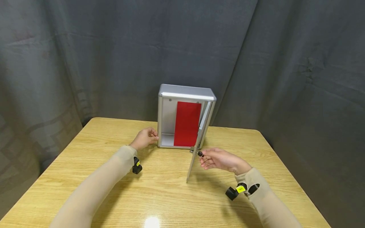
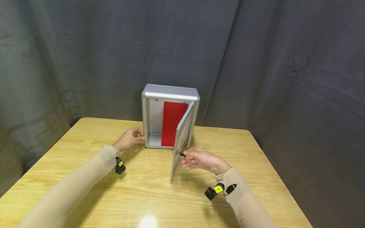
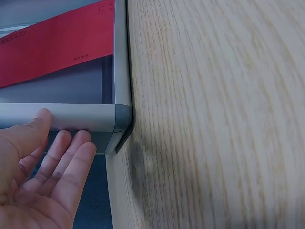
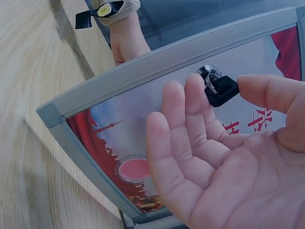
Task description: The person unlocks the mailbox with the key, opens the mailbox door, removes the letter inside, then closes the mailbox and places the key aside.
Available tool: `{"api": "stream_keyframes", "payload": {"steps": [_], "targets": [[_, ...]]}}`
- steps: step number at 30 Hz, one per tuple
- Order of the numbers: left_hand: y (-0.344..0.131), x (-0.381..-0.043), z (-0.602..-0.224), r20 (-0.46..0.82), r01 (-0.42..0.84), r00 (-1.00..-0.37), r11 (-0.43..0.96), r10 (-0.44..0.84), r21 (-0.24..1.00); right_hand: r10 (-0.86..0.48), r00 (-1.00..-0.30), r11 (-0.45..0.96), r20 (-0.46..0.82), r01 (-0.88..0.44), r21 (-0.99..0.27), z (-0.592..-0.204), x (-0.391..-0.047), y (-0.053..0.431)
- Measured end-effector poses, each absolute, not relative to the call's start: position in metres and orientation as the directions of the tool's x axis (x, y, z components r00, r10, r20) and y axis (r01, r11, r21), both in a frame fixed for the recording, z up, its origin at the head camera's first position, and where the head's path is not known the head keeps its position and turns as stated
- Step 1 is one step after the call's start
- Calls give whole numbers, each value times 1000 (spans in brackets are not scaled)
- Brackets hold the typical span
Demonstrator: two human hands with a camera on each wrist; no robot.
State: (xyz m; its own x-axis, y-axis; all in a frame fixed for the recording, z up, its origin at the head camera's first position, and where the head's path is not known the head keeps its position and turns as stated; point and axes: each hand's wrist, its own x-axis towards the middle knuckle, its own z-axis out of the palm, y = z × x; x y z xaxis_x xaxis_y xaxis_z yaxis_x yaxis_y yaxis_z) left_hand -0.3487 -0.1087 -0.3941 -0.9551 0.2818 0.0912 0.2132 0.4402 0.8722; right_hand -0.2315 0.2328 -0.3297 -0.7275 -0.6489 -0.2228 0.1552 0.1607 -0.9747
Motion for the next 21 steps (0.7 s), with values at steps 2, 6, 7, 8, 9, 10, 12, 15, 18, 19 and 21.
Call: {"api": "stream_keyframes", "payload": {"steps": [2,6,7,8,9,10,12,15,18,19,21], "targets": [[-109,-349,-395,93,214,-955,437,283,873,-652,-724,159,-224,158,-975,-329,-231,234],[-109,-350,-395,91,210,-954,422,285,882,-655,-722,157,-224,160,-975,-328,-231,237],[-109,-350,-396,90,208,-954,418,285,884,-654,-722,160,-225,159,-974,-328,-230,238],[-109,-350,-396,88,205,-955,417,284,886,-652,-723,161,-226,159,-974,-328,-230,239],[-109,-350,-396,85,201,-956,413,282,888,-652,-724,162,-225,157,-974,-328,-230,240],[-109,-350,-396,82,198,-956,413,282,889,-652,-724,162,-225,157,-974,-329,-230,241],[-109,-351,-397,80,195,-956,411,281,891,-654,-723,162,-224,155,-974,-330,-230,242],[-108,-352,-397,80,194,-957,408,280,892,-660,-718,160,-222,155,-975,-330,-230,245],[-109,-352,-398,88,204,-955,411,284,889,-665,-713,154,-222,160,-975,-330,-230,246],[-109,-351,-398,90,207,-954,412,286,887,-666,-712,153,-224,163,-975,-330,-229,246],[-109,-351,-398,94,213,-953,413,289,885,-668,-709,148,-225,169,-974,-330,-229,246]]}}
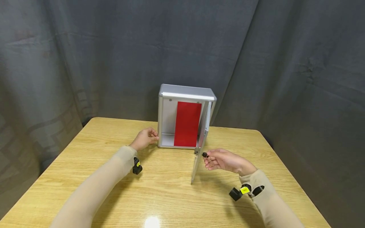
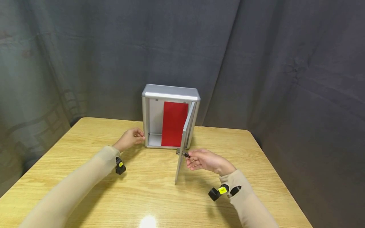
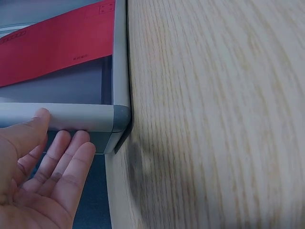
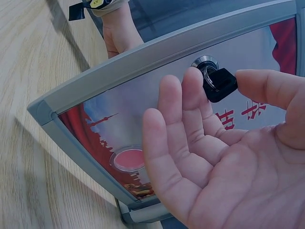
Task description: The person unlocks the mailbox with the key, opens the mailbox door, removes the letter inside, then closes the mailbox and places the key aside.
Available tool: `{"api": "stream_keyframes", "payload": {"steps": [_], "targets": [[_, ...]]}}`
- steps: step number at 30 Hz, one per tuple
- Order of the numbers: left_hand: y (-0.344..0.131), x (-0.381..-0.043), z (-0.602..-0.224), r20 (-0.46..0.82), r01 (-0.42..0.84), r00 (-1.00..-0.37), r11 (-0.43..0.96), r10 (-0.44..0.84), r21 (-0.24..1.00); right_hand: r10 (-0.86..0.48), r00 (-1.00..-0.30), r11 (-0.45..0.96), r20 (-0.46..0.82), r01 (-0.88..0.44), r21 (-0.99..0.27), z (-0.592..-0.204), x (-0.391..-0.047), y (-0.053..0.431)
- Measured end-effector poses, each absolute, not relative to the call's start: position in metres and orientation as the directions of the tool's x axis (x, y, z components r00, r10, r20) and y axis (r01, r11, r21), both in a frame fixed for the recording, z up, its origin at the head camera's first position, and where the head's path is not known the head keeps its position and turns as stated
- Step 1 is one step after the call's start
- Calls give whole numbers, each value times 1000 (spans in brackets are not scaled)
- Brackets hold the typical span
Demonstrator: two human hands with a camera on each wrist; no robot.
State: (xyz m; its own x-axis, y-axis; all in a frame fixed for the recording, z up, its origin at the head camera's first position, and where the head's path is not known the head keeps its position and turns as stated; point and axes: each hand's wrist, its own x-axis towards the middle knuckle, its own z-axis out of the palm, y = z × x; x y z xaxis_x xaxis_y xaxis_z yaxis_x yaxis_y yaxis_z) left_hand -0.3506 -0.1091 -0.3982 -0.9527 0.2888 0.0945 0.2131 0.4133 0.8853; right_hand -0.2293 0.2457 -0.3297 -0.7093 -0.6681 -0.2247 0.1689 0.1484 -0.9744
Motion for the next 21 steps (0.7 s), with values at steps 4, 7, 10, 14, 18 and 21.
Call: {"api": "stream_keyframes", "payload": {"steps": [4,7,10,14,18,21], "targets": [[-110,-349,-399,105,226,-951,418,292,880,-671,-707,144,-223,171,-975,-331,-230,245],[-110,-347,-397,117,239,-952,442,284,865,-675,-705,142,-219,167,-976,-331,-230,245],[-110,-342,-387,127,234,-961,480,244,846,-677,-702,145,-221,168,-975,-332,-230,246],[-108,-333,-362,222,231,-972,453,74,861,-682,-698,144,-219,166,-976,-332,-230,247],[-102,-323,-332,436,369,-878,300,-196,880,-684,-695,143,-220,168,-975,-331,-230,247],[-93,-315,-314,580,535,-759,223,-295,815,-683,-695,149,-224,168,-974,-330,-230,246]]}}
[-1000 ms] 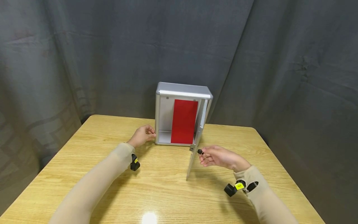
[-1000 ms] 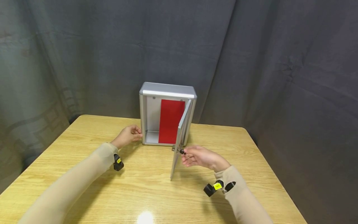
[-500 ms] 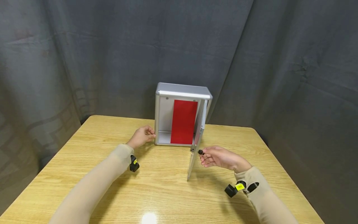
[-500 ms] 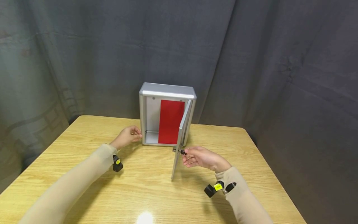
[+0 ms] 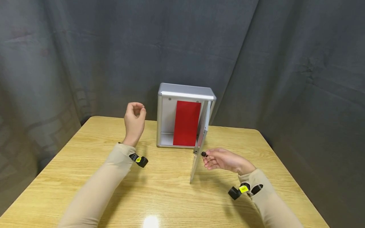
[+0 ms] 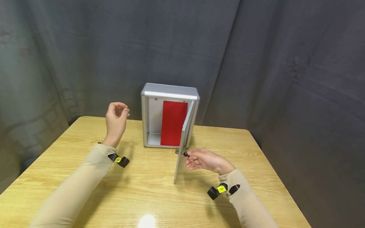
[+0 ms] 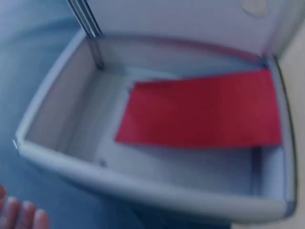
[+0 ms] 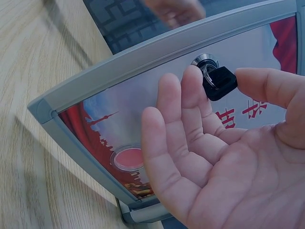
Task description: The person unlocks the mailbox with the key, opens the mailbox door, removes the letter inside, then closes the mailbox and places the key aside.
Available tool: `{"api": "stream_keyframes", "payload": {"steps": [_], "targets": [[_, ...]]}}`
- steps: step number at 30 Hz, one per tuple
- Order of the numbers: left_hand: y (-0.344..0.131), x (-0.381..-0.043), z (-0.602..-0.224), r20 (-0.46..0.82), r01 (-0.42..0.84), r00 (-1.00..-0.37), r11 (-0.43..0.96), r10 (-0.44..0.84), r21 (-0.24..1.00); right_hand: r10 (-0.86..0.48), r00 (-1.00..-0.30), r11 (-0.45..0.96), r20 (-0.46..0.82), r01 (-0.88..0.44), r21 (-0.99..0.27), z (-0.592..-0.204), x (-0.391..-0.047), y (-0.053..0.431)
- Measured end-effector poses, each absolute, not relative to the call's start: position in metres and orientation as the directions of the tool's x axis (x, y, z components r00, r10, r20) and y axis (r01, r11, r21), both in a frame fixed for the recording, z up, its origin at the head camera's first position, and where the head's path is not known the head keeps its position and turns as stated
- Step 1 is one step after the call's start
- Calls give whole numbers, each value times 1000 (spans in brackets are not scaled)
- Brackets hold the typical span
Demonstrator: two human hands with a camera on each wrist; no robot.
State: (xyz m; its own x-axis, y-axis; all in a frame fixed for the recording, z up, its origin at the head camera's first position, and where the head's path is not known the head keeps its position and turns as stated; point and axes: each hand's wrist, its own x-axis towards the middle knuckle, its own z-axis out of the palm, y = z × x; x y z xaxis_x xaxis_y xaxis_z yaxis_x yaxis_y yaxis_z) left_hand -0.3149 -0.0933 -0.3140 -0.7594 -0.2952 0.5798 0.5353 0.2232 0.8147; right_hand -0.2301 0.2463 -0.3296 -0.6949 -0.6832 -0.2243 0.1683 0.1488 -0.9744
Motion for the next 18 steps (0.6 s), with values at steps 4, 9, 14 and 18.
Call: {"api": "stream_keyframes", "payload": {"steps": [4,9,14,18], "targets": [[-74,-305,-300,691,662,-694,199,-200,723,-677,-699,157,-231,170,-973,-330,-229,247],[-50,-306,-295,722,704,-688,314,78,637,-679,-697,149,-230,176,-973,-331,-231,247],[-31,-322,-305,614,684,-716,510,332,522,-688,-691,141,-220,171,-975,-330,-232,247],[-20,-336,-322,457,581,-806,651,376,489,-688,-690,145,-224,172,-974,-331,-233,246]]}}
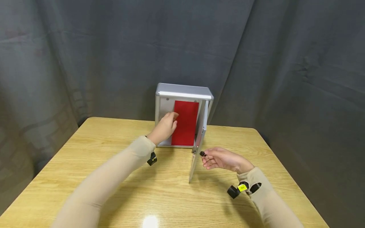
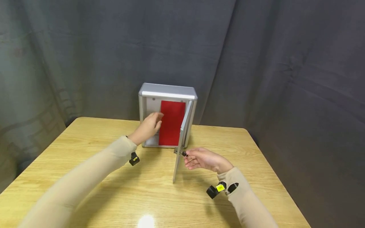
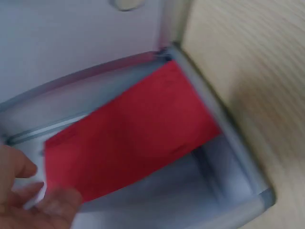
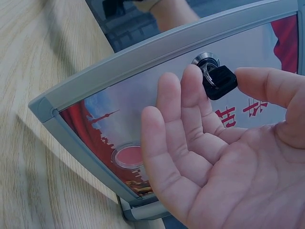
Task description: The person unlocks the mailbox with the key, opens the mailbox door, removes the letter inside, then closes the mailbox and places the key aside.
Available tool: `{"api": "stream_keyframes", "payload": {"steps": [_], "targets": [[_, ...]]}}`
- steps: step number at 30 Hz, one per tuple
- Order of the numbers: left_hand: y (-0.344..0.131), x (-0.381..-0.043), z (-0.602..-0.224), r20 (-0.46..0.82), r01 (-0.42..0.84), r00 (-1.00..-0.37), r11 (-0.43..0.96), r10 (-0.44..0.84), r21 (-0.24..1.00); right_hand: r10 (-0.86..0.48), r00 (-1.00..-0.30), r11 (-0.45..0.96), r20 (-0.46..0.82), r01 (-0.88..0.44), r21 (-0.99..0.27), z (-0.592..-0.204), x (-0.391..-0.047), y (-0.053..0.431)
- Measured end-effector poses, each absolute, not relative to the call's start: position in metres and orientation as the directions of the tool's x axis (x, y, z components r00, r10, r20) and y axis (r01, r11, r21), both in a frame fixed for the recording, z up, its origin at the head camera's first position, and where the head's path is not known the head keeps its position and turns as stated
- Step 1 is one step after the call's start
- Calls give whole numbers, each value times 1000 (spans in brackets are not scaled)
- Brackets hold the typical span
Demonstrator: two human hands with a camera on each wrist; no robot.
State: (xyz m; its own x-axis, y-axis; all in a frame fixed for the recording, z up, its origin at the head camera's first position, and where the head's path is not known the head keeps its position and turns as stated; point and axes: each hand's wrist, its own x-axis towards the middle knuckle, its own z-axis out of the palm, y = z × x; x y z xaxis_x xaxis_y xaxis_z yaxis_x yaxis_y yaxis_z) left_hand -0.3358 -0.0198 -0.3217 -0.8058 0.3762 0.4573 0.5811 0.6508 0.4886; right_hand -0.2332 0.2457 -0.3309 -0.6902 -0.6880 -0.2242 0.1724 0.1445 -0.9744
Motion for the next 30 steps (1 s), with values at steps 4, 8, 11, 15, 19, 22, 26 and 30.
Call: {"api": "stream_keyframes", "payload": {"steps": [4,8,11,15,19,22,26,30], "targets": [[-13,-347,-339,317,454,-888,737,332,501,-684,-691,149,-234,182,-972,-331,-233,243],[-9,-354,-354,233,345,-938,727,256,593,-686,-689,145,-233,184,-972,-331,-232,243],[-7,-358,-362,214,286,-958,677,191,678,-687,-690,141,-228,182,-973,-331,-231,244],[-5,-361,-372,214,242,-969,608,121,756,-687,-690,143,-228,180,-973,-331,-231,243],[-2,-364,-380,226,222,-972,576,65,787,-687,-690,146,-228,177,-973,-331,-231,243],[0,-363,-384,224,210,-973,584,49,784,-680,-696,147,-231,179,-973,-330,-231,243],[3,-361,-388,223,203,-974,605,43,770,-681,-695,144,-229,179,-973,-330,-231,243],[3,-362,-390,241,206,-970,589,19,781,-694,-686,135,-220,176,-975,-332,-231,244]]}}
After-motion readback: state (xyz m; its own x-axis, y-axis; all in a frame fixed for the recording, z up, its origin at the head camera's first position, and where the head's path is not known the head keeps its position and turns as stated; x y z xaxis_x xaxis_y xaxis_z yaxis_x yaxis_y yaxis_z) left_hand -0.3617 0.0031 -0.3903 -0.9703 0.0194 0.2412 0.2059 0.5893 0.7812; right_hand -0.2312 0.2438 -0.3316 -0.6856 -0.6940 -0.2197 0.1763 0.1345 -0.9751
